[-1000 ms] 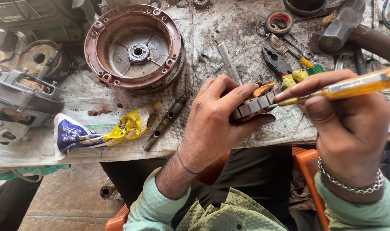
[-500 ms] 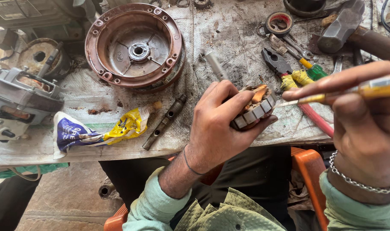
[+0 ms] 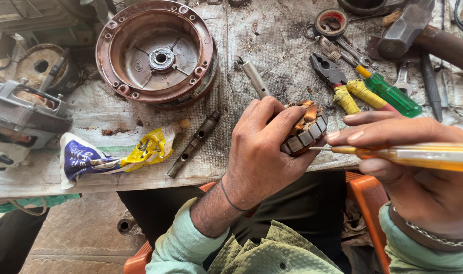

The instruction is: The person uses a screwdriver to scrape and clean the surface of a cylindrical electrical component with copper windings. They hold the component in one hand and methodically work the tool along its segmented surface.

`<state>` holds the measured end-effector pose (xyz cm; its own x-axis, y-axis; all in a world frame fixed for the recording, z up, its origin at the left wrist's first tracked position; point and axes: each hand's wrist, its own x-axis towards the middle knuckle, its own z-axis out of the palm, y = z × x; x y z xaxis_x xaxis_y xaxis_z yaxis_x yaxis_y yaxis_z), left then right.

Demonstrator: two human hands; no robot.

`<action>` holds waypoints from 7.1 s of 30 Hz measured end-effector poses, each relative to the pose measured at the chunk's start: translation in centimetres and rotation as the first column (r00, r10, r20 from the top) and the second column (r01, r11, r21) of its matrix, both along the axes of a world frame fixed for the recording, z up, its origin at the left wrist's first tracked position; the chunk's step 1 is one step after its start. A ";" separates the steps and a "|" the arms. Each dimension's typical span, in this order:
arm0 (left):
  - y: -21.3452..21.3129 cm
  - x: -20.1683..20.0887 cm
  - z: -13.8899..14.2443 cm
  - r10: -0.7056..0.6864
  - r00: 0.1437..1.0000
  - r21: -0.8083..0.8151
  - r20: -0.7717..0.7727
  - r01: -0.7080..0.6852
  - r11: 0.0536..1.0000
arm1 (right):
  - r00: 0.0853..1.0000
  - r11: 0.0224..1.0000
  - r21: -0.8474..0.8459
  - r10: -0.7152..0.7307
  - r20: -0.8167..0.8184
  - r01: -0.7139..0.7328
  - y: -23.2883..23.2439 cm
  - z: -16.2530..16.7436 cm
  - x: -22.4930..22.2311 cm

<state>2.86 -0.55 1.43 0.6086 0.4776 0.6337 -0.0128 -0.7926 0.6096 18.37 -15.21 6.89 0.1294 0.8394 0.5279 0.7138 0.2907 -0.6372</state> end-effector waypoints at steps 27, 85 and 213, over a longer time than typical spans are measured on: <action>0.0 1.1 -1.4 -0.027 0.999 -0.057 0.036 0.030 0.998 | 0.945 0.933 -0.162 -0.326 0.005 0.323 0.4 0.6 -1.9; -0.3 1.1 -1.4 -0.019 1.000 -0.034 0.019 0.020 0.999 | 0.985 0.975 -0.145 -0.171 -0.017 0.167 -1.2 1.0 -1.2; 0.0 1.3 -1.5 -0.025 0.999 -0.056 0.038 0.027 0.998 | 0.909 0.979 -0.030 -0.177 0.377 0.203 0.4 0.6 -1.7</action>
